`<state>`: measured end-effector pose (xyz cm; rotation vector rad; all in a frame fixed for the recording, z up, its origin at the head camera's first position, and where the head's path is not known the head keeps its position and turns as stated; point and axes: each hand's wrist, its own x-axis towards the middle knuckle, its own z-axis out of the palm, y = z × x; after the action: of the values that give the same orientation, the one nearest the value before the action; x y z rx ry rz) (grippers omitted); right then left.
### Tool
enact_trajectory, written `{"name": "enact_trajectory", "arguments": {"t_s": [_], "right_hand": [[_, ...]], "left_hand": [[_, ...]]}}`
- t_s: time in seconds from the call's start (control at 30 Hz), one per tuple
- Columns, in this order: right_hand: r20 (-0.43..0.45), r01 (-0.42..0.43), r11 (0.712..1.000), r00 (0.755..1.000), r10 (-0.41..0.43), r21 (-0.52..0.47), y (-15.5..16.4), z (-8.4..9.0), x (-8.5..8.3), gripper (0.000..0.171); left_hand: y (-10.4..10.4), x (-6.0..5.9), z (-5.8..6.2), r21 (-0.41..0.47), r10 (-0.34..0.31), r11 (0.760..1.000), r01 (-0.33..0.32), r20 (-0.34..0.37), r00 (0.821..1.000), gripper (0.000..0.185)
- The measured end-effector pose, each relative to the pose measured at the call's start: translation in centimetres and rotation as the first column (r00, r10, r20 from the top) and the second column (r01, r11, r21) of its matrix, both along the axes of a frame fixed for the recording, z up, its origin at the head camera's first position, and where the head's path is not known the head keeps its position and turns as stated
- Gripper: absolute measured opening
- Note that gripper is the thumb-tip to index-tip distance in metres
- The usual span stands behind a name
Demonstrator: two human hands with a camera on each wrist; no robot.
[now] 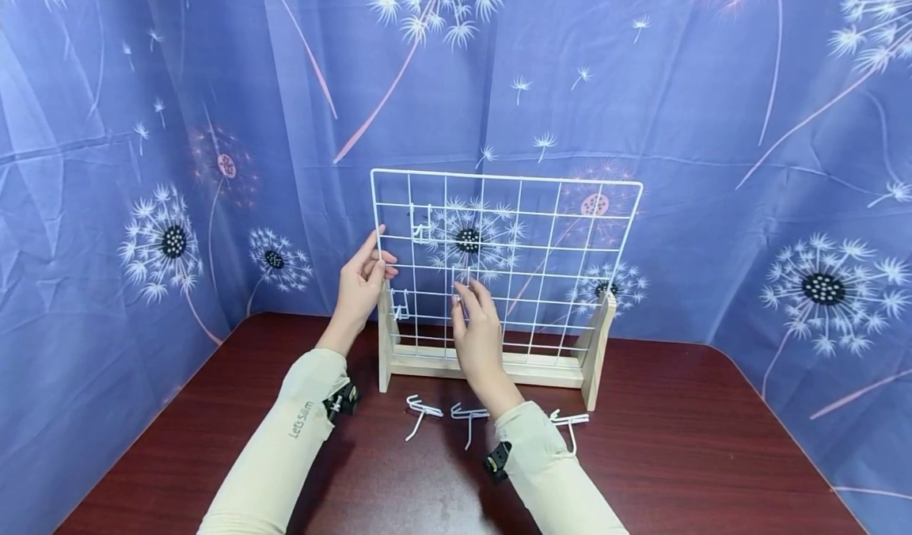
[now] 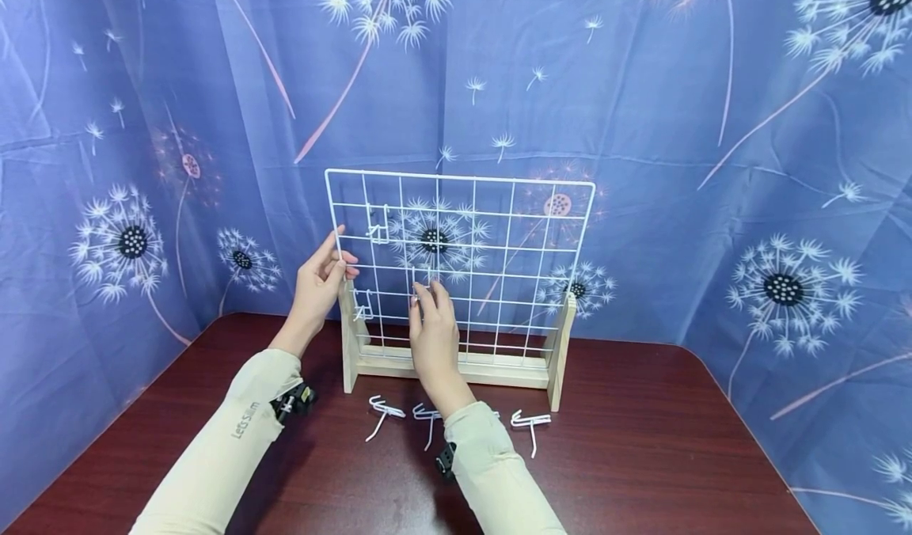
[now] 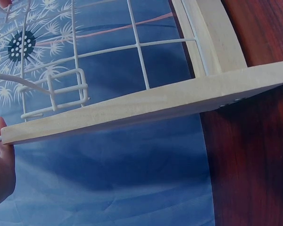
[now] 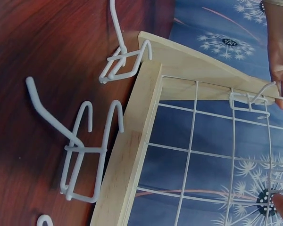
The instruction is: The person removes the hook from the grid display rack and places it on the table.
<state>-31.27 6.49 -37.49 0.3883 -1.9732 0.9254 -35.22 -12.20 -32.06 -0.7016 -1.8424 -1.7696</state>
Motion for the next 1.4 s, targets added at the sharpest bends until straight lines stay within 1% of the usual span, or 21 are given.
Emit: {"name": "enact_trajectory", "arguments": {"t_s": [0.17, 0.33, 0.5, 0.7, 1.1, 1.4], "right_hand": [[-0.034, -0.005, 1.0, 0.999, 0.005, 0.002, 0.0, 0.1, -0.2, 0.026], [-0.073, -0.018, 1.0, 0.997, 0.018, -0.006, 0.0, 0.3, -0.3, 0.027], [-0.079, -0.029, 0.999, 0.996, 0.027, -0.014, 0.2, 0.7, -0.3, 0.027], [-0.088, -0.016, 1.0, 0.996, 0.015, -0.011, 0.4, 0.8, -0.3, 0.025], [-0.151, -0.023, 1.0, 0.988, 0.022, -0.007, 1.0, 1.5, 0.3, 0.023], [-0.169, -0.026, 1.0, 0.985, 0.027, 0.007, 1.7, 1.6, 0.7, 0.022]], "left_hand": [[0.0, -0.1, 0.0, -0.002, -0.001, 1.0, 0.001, -0.01, 1.0, 0.054], [0.0, -0.1, 0.1, 0.004, -0.015, 1.0, 0.015, -0.011, 1.0, 0.054], [0.0, -0.1, 0.1, 0.004, -0.003, 1.0, 0.003, -0.006, 1.0, 0.054], [-0.1, -0.2, -0.1, -0.002, 0.001, 1.0, -0.001, -0.004, 1.0, 0.054], [0.0, 0.0, 0.1, -0.002, -0.006, 1.0, 0.006, -0.007, 1.0, 0.054], [0.0, 0.0, 0.0, 0.005, -0.012, 1.0, 0.012, -0.001, 1.0, 0.054]]}}
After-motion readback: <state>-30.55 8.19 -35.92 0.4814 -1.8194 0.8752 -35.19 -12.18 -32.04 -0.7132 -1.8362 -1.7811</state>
